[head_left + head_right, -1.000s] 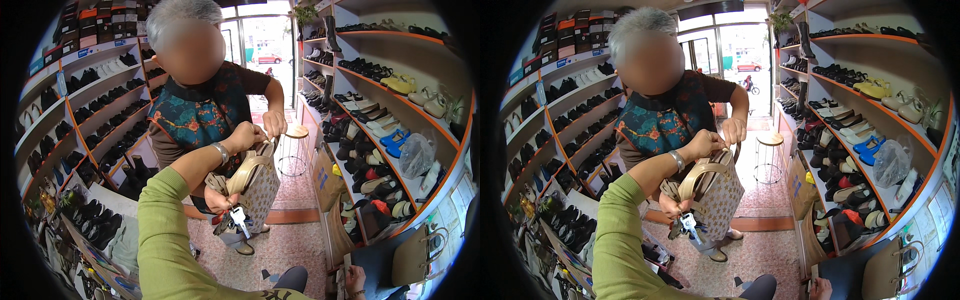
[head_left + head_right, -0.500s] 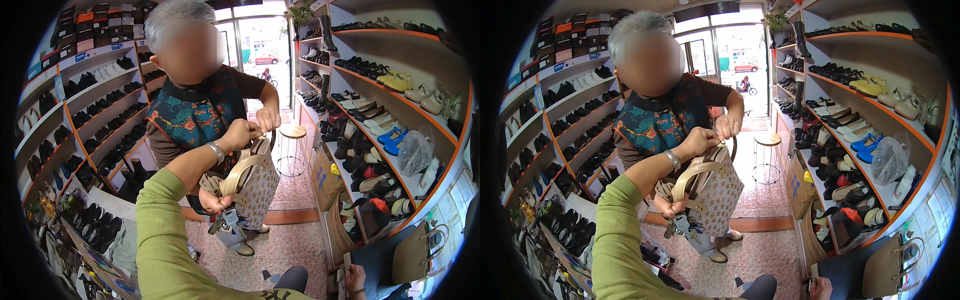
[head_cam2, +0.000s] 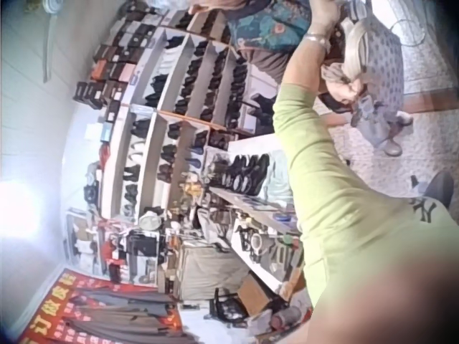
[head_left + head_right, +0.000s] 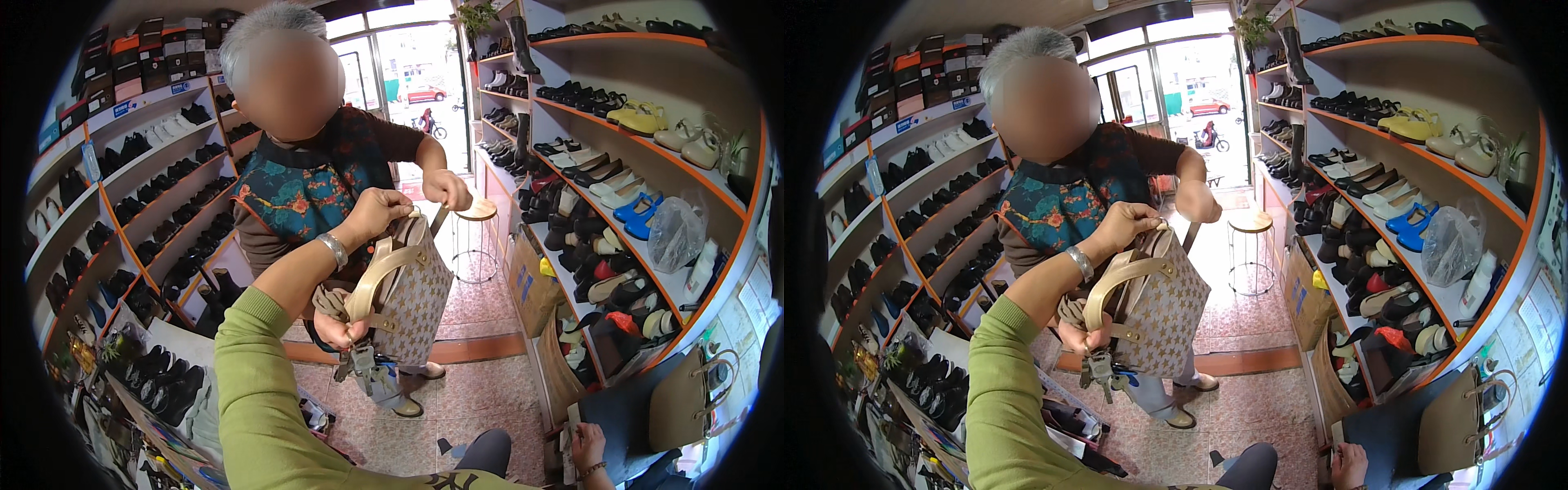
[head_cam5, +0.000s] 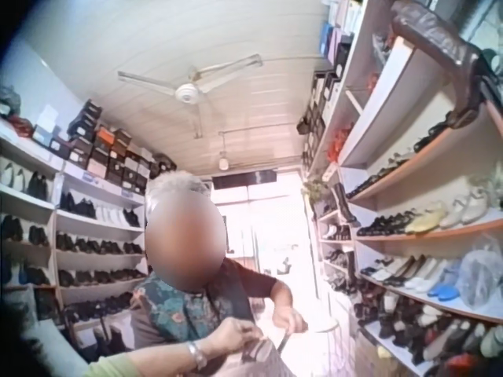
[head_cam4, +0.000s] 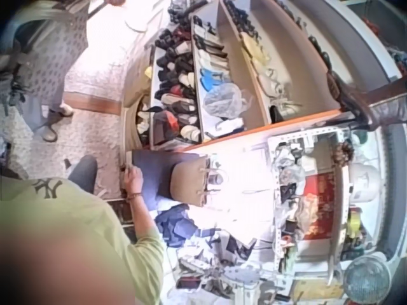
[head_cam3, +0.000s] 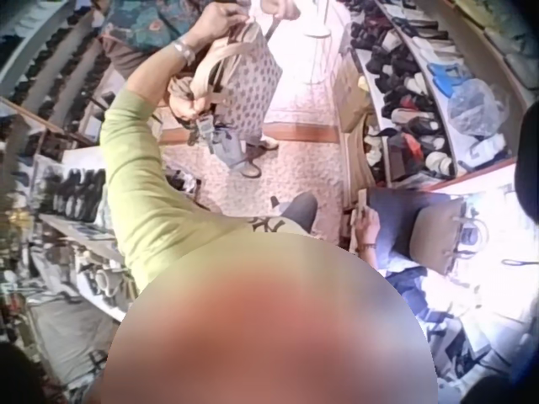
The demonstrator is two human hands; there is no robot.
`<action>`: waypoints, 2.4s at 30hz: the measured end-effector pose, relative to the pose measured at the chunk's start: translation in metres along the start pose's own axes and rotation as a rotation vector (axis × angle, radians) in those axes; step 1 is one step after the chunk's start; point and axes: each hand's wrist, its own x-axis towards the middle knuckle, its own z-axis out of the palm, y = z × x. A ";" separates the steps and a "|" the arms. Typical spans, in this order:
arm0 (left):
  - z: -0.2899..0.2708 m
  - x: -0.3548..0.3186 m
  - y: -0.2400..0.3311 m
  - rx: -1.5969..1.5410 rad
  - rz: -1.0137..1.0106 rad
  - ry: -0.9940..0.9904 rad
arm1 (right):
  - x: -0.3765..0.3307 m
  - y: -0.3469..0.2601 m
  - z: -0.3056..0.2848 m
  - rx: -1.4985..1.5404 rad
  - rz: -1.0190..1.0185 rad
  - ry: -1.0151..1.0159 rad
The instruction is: The person measures and attaches a strap to a handbag using a measuring tape and a small tool, then hands the bag to a customer. The person also handles a plastic-wrapped item and a black fabric piece on the workbench.
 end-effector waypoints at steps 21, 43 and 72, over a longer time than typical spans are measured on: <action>0.001 0.003 0.007 0.136 -0.034 -0.006 | 0.000 -0.002 -0.001 0.009 -0.011 0.012; 0.003 0.010 0.004 0.151 0.002 0.014 | 0.002 -0.011 -0.008 -0.015 0.011 0.001; 0.000 0.006 0.001 0.205 0.024 0.017 | 0.003 -0.010 -0.008 -0.010 0.006 -0.009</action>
